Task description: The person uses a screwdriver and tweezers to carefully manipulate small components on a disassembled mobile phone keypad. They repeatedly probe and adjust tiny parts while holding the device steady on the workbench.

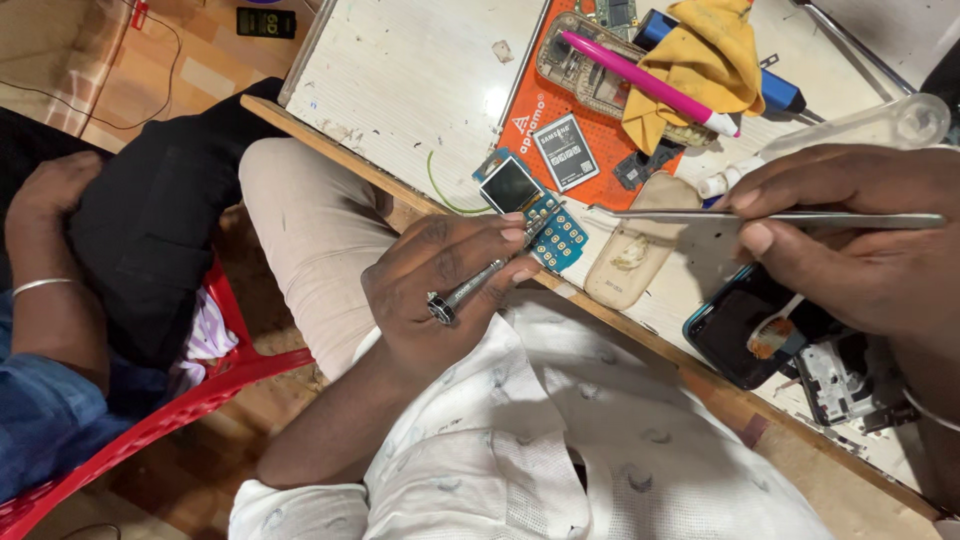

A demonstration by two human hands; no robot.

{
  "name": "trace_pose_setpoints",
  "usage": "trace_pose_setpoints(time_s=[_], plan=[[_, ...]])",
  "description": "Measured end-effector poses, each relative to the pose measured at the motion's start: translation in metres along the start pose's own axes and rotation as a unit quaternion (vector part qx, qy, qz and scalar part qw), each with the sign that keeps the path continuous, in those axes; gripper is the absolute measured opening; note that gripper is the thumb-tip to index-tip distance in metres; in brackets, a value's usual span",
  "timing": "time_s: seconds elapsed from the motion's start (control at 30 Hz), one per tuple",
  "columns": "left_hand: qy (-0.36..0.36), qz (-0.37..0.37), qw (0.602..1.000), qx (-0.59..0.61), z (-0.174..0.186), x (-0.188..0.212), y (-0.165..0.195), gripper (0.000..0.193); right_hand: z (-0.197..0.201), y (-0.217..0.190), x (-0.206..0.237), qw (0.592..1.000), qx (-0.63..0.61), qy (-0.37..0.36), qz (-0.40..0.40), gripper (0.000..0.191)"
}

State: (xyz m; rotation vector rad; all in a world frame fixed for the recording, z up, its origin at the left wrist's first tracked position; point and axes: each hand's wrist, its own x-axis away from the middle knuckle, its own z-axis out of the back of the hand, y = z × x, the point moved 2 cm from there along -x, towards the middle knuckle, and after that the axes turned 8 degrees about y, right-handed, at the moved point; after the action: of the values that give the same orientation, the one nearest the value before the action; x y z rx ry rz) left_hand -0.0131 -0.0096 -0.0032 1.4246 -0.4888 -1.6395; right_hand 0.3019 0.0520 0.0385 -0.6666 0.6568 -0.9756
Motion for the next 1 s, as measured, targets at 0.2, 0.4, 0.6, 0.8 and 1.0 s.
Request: trace_pose_setpoints(time_s=[0.2, 0.4, 0.6, 0.8, 1.0], plan=[[-0.005, -0.004, 1.000, 0.002, -0.002, 0.002, -0.003, 0.033, -0.009, -0.013, -0.004, 0.997, -0.039, -0.003, -0.062, 0.014], [-0.010, -0.017, 1.000, 0.002, -0.004, 0.004, -0.006, 0.032, -0.010, -0.011, -0.004, 0.993, -0.075, -0.004, -0.090, 0.014], [-0.015, -0.033, 0.999, -0.008, -0.006, 0.004, -0.006, 0.030, -0.010, -0.007, -0.002, 0.994, -0.075, -0.003, -0.075, 0.015], [-0.012, -0.037, 0.999, -0.009, -0.006, 0.004, -0.007, 0.029, -0.015, -0.007, -0.002, 0.995, -0.095, 0.012, -0.015, 0.012], [-0.014, -0.035, 0.999, -0.007, -0.006, 0.005, -0.008, 0.030, -0.015, -0.009, -0.004, 0.997, -0.067, 0.006, -0.047, 0.015]])
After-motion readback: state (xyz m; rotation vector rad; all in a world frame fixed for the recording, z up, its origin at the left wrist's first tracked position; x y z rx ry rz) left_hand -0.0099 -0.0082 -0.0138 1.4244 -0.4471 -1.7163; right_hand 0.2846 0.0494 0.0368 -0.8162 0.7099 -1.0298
